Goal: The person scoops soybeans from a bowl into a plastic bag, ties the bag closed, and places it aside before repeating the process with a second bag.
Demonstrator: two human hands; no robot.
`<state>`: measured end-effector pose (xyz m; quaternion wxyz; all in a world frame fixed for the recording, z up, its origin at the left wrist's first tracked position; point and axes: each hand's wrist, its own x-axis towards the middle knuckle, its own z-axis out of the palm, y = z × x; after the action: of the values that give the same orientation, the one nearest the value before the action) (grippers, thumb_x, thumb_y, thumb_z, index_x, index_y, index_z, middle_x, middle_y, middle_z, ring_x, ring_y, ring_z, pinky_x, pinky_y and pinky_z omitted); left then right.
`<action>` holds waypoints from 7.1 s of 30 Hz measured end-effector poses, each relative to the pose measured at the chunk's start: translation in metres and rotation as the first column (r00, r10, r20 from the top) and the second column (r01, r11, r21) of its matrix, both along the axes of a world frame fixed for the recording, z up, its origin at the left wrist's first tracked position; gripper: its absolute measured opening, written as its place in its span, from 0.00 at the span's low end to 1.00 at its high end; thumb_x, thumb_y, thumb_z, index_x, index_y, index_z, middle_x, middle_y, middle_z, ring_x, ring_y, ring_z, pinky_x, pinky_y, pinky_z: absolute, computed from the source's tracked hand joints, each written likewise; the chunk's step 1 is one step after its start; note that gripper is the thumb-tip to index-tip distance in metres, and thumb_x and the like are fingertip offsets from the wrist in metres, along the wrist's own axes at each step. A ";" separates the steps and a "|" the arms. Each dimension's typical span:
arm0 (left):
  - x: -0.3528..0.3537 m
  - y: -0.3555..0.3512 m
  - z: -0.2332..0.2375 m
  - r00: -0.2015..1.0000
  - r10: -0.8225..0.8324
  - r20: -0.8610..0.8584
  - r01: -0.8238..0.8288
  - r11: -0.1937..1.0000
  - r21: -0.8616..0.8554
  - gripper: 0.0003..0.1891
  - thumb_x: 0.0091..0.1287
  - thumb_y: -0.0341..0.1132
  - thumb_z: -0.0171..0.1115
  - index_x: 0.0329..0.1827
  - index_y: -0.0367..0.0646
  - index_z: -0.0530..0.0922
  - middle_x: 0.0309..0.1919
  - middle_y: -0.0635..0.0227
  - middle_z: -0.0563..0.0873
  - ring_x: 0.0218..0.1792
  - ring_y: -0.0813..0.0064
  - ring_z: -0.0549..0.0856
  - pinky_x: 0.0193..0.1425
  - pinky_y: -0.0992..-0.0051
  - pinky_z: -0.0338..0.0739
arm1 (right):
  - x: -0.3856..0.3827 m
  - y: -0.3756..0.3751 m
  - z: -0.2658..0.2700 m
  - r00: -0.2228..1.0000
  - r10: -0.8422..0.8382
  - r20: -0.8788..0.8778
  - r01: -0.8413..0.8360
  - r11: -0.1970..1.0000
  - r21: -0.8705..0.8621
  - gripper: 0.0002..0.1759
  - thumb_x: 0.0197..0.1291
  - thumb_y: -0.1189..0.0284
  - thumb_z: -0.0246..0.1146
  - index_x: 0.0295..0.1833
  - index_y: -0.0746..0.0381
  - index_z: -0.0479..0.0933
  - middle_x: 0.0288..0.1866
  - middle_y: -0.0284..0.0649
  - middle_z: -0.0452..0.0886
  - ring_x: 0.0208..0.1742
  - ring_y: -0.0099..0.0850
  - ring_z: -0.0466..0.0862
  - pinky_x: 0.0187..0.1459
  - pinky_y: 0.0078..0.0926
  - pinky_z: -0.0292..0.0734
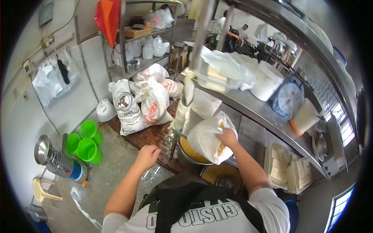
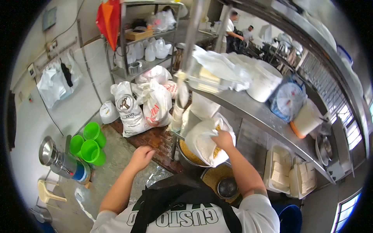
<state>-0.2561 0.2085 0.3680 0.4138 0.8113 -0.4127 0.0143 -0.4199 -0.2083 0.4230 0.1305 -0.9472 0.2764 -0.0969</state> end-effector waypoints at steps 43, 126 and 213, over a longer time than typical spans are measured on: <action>0.329 0.485 -0.174 0.457 0.821 -0.344 -0.494 0.555 0.669 0.19 0.72 0.44 0.62 0.37 0.32 0.83 0.36 0.37 0.87 0.42 0.36 0.87 0.46 0.48 0.79 | 0.581 0.350 -0.137 0.906 0.374 -0.199 -0.244 0.844 0.478 0.22 0.55 0.57 0.66 0.37 0.70 0.82 0.38 0.63 0.85 0.44 0.60 0.86 0.48 0.52 0.81; 0.597 0.387 -0.038 0.891 -0.255 0.375 0.134 0.938 0.320 0.21 0.73 0.51 0.63 0.41 0.38 0.85 0.47 0.47 0.86 0.52 0.44 0.84 0.59 0.52 0.78 | 0.383 0.600 -0.054 0.942 -0.258 0.215 0.120 0.857 0.501 0.09 0.68 0.71 0.67 0.48 0.65 0.86 0.40 0.54 0.89 0.43 0.49 0.91 0.46 0.38 0.84; -0.068 0.003 -0.005 -0.296 -0.258 -0.920 0.932 -0.290 -0.219 0.16 0.72 0.34 0.65 0.58 0.36 0.84 0.49 0.60 0.89 0.49 0.68 0.87 0.57 0.67 0.81 | -0.120 0.671 -0.044 0.003 -0.989 0.149 0.454 0.134 0.881 0.30 0.77 0.46 0.57 0.56 0.65 0.82 0.48 0.46 0.87 0.53 0.35 0.84 0.57 0.38 0.78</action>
<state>-0.3245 0.2120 0.3634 0.0267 0.2387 -0.5735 -0.7832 -0.5400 0.4623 0.3789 0.4475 -0.3559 0.6941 -0.4373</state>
